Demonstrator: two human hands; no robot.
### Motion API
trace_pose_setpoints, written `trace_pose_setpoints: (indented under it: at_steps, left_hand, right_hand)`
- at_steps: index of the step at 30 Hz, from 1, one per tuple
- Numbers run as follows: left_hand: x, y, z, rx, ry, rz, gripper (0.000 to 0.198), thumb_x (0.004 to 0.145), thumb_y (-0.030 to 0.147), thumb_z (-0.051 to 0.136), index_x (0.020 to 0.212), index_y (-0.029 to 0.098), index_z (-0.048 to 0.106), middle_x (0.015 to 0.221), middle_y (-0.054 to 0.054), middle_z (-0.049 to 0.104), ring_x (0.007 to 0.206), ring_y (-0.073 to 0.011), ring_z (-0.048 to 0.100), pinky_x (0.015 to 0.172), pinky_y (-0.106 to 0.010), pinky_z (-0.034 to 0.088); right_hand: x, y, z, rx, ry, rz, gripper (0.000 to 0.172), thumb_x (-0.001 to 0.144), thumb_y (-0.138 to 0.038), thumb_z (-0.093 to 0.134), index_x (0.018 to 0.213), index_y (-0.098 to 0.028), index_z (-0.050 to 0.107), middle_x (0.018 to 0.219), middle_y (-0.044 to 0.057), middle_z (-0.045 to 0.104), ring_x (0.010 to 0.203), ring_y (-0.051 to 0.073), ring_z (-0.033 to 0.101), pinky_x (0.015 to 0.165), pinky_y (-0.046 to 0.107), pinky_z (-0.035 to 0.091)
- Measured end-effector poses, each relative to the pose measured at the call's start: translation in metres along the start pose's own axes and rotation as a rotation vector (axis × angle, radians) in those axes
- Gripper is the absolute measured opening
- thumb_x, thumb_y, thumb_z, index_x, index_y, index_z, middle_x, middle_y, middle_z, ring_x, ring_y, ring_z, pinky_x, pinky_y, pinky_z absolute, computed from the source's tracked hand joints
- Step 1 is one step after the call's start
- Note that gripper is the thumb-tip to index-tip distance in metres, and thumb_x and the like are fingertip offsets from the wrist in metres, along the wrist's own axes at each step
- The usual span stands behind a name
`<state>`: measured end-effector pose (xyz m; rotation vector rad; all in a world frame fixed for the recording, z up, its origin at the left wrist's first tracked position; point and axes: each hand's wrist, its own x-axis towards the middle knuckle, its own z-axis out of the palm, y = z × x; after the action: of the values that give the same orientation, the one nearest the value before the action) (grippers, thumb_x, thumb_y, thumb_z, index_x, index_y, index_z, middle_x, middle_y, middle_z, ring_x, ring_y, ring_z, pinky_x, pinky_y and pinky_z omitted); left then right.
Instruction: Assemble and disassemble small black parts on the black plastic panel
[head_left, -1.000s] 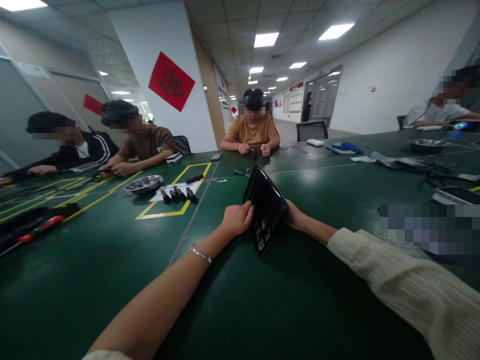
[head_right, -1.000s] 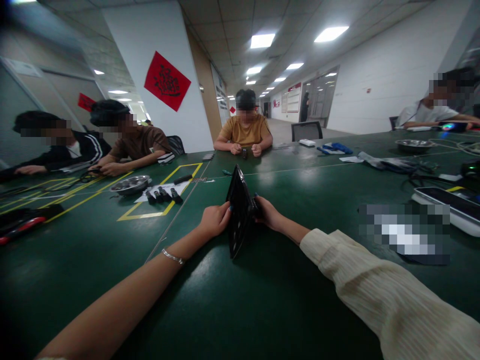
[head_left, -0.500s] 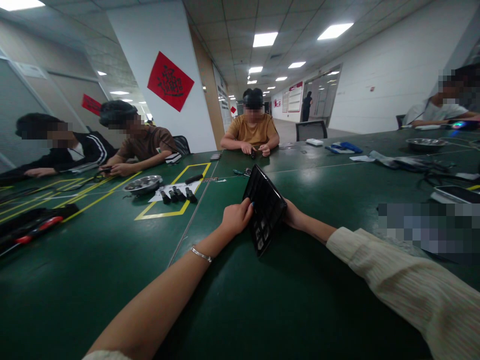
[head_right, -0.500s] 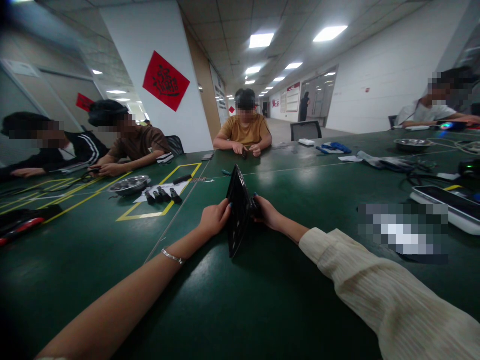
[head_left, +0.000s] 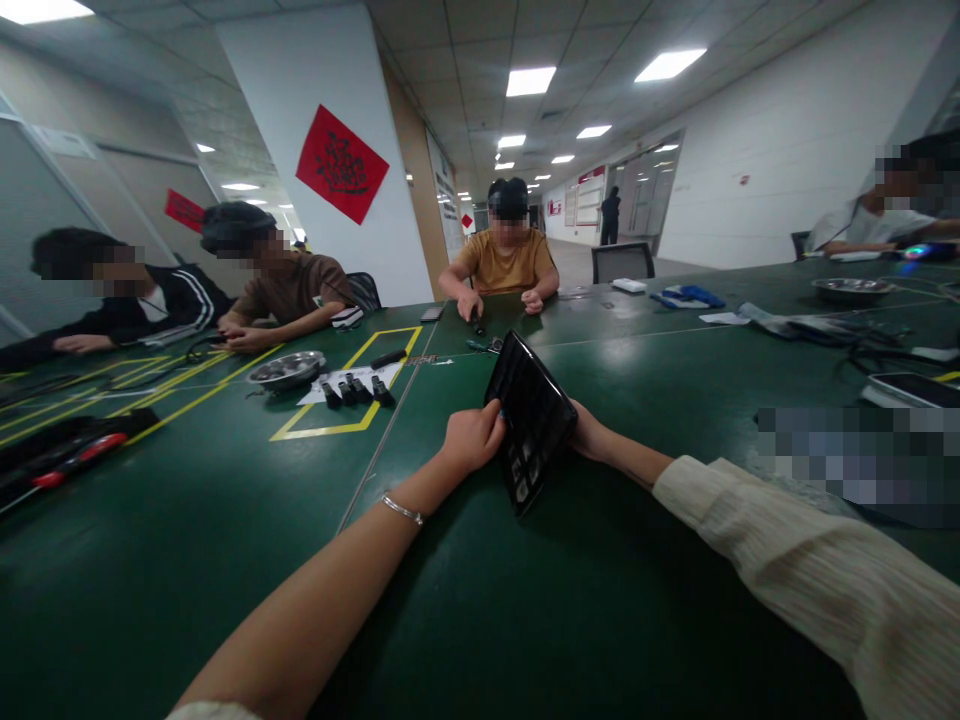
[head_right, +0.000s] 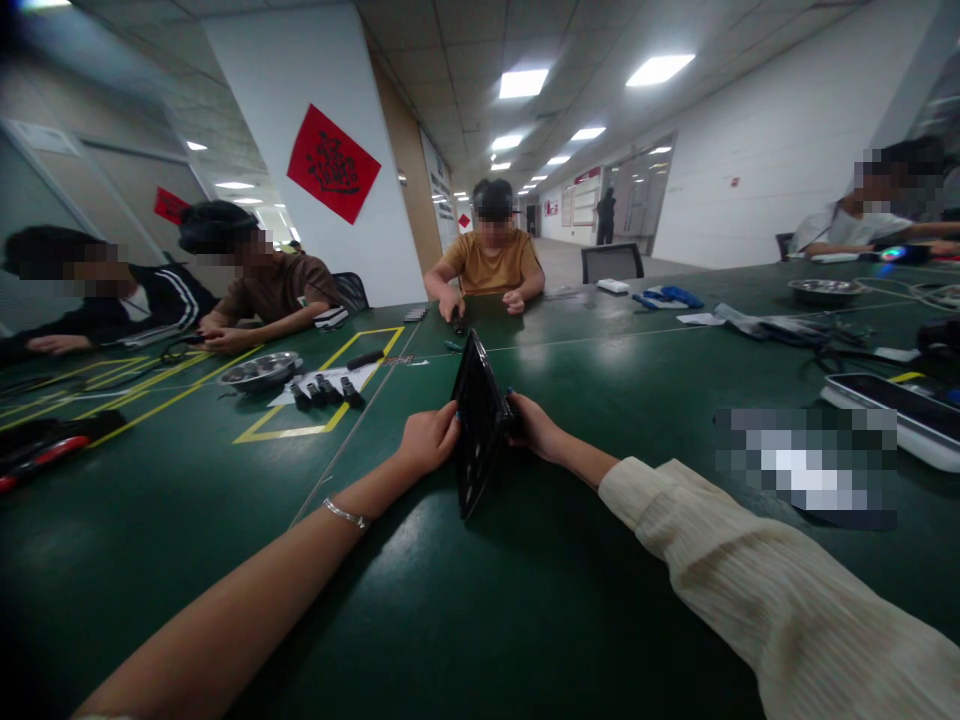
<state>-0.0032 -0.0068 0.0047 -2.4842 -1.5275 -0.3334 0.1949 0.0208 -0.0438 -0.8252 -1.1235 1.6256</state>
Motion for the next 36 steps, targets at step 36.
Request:
trace_pose_setpoints:
  at_steps: [36]
  left_hand:
    - [0.001,-0.001,-0.001,-0.038,-0.006,0.022,0.045,0.09,0.039,0.017,0.082,0.019,0.058,0.072,-0.008,0.065,0.067,-0.0193,0.059,0.06,-0.028,0.034]
  right_hand:
    - [-0.007,-0.01,0.009,-0.024,0.052,0.04,0.03,0.083,-0.042,0.044,0.071,-0.02,0.06,0.06,0.001,0.056,0.057,0.015,0.053,0.056,0.028,0.045]
